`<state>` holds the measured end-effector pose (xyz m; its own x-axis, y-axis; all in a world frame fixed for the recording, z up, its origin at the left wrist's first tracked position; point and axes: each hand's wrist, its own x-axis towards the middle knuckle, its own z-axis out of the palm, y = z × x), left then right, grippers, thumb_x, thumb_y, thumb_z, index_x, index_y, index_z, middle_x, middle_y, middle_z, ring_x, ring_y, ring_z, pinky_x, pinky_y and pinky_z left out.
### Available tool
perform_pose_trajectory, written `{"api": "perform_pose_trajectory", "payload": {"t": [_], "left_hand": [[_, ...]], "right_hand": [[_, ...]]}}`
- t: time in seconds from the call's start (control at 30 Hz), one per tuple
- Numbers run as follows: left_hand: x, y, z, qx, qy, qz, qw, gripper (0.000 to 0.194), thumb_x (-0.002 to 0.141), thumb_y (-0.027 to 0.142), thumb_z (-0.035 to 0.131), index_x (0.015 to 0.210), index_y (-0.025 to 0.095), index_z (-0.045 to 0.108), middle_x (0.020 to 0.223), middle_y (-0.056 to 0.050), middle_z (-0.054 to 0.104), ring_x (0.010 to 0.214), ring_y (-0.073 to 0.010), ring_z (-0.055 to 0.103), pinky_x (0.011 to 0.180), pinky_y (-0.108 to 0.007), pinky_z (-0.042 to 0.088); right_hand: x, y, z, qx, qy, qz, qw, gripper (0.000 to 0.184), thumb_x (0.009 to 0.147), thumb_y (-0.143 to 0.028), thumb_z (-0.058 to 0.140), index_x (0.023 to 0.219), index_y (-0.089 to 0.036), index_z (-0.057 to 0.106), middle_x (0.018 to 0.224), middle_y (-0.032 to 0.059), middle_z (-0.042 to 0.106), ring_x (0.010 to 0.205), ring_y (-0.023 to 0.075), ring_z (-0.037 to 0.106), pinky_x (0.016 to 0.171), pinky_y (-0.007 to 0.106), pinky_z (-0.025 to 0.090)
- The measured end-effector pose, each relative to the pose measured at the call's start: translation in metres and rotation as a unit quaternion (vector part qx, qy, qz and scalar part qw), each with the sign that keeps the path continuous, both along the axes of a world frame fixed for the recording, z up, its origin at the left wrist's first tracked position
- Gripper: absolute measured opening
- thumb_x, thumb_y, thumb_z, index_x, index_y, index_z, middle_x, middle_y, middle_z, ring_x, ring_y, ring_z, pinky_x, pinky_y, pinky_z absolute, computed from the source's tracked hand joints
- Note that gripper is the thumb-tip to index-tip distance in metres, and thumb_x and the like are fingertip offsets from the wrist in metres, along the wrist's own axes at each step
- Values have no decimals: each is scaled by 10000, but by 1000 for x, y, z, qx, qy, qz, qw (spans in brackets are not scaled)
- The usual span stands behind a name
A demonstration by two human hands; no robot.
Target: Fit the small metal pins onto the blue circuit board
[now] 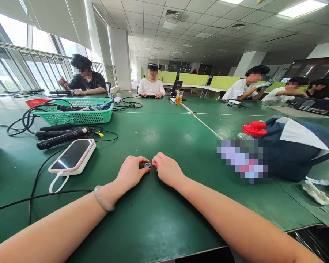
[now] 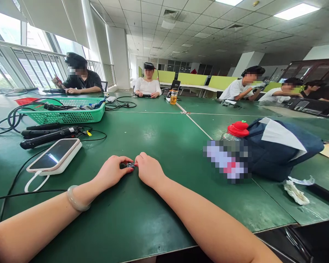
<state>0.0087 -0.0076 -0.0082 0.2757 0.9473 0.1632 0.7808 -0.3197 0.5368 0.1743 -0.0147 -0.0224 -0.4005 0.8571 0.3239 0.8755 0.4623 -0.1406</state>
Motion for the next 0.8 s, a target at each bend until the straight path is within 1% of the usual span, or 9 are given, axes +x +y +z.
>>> {"api": "perform_pose_trajectory", "payload": {"t": [0.1,0.2,0.27,0.5,0.7,0.8], "left_hand": [[1,0,1,-10,-28,-20,999,234,697,357,611,907,277,677,887,-4,679,933,-232,570,789,-334,448],[3,0,1,-22,-61,-28,997,227,681,353,619,884,269,676,942,4,677,941,-224,577,821,-330,442],[4,1,1,-28,-84,-25,996,232,664,351,630,871,256,675,937,1,680,933,-220,585,833,-327,444],[3,3,0,-79,-163,-58,982,254,666,342,626,877,206,665,881,-15,700,852,-196,631,836,-313,467],[1,4,-1,-65,-146,-44,986,273,674,361,622,907,225,668,875,-8,696,848,-194,623,814,-310,465],[0,5,0,-62,-130,-28,989,293,679,392,618,931,253,668,889,3,693,863,-194,615,809,-314,458]], "right_hand": [[-1,-1,0,42,44,12,998,136,889,-168,420,822,-179,538,856,18,526,691,111,489,600,225,349],[-2,-2,0,62,50,29,996,150,900,-192,417,824,-177,544,854,21,523,706,110,489,612,219,354],[-2,-3,0,66,44,37,996,148,901,-196,420,834,-176,551,853,23,524,713,110,493,615,217,355],[-1,-4,5,54,30,39,997,162,903,-192,409,872,-173,567,878,32,536,754,112,510,636,214,365],[2,-7,10,42,58,42,996,188,909,-209,415,889,-184,601,896,30,562,777,111,522,685,214,377],[10,-5,13,32,81,17,996,209,904,-182,407,880,-190,615,900,24,570,763,106,527,681,212,375]]}}
